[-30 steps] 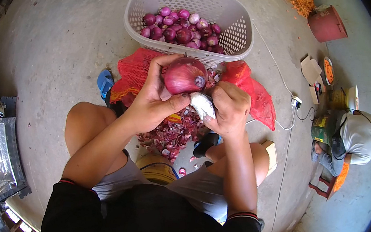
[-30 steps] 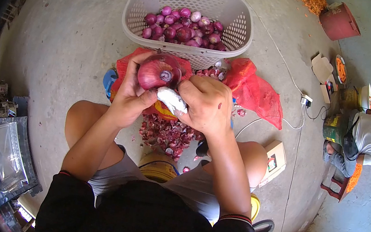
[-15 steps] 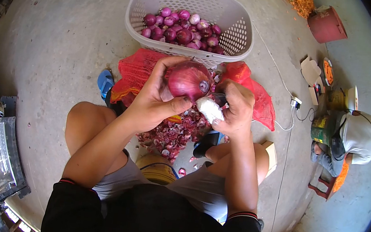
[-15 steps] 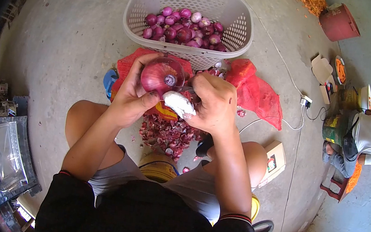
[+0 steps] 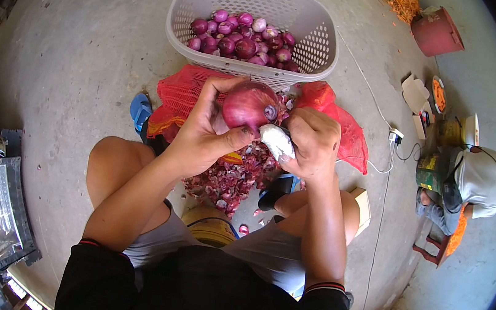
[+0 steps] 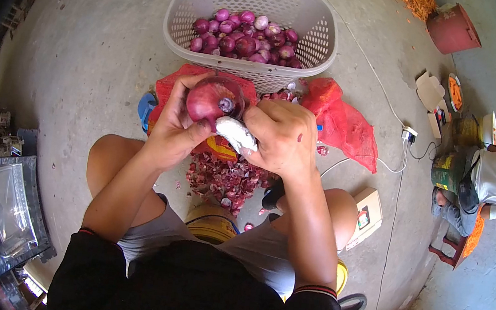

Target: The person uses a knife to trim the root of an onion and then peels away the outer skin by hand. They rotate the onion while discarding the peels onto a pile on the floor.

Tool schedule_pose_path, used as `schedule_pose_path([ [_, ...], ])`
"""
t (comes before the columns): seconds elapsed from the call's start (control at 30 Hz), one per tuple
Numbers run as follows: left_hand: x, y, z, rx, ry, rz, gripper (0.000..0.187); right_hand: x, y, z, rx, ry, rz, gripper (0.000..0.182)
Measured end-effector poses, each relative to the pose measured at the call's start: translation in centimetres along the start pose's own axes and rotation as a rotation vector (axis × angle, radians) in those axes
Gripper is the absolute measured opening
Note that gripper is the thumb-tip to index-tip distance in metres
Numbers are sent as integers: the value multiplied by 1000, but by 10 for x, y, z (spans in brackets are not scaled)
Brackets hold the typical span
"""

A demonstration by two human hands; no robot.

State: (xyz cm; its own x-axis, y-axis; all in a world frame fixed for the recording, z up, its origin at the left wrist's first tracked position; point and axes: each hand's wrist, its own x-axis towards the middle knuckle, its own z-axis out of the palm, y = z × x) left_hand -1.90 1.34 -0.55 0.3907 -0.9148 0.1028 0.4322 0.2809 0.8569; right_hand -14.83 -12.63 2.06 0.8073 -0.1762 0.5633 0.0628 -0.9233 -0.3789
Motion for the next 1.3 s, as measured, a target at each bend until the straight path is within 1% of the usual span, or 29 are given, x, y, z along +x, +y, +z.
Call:
schedule_pose_path([
  [0.13, -2, -2, -1, -69, 38, -62, 57, 7, -3, 0, 15, 32, -113, 23],
  [0.23, -2, 0, -4, -107, 35, -60, 55, 5, -5, 8, 29, 39, -106, 26],
  [0.33, -1, 7, 1, -190, 68, -94, 56, -2, 1, 8, 91, 75, 17, 29],
  [0.47, -1, 9, -2, -297, 54, -135, 56, -4, 1, 8, 103, 85, 175, 32],
  [0.57, -1, 11, 0, -302, 39, -154, 58, 0, -3, 6, 117, 80, 208, 32],
  [0.63, -1, 9, 0, -291, 25, -155, 60, -1, -3, 7, 115, 61, 191, 32],
  [0.73, 0, 11, 2, -363, 17, -189, 61, -3, -1, 7, 121, 18, 172, 31],
  [0.83, -1, 14, 0, -450, -38, -210, 62, -3, 0, 7, 123, -7, 169, 30],
  [0.93, -1, 16, 5, -250, -23, -188, 68, -3, -1, 6, 124, -11, 173, 30],
  [1.07, -1, 16, 4, -264, -37, -184, 67, -3, -2, 8, 126, 28, 196, 30],
  [1.3, 0, 16, 5, -309, -7, -190, 62, -3, 1, 7, 164, -28, 171, 29],
])
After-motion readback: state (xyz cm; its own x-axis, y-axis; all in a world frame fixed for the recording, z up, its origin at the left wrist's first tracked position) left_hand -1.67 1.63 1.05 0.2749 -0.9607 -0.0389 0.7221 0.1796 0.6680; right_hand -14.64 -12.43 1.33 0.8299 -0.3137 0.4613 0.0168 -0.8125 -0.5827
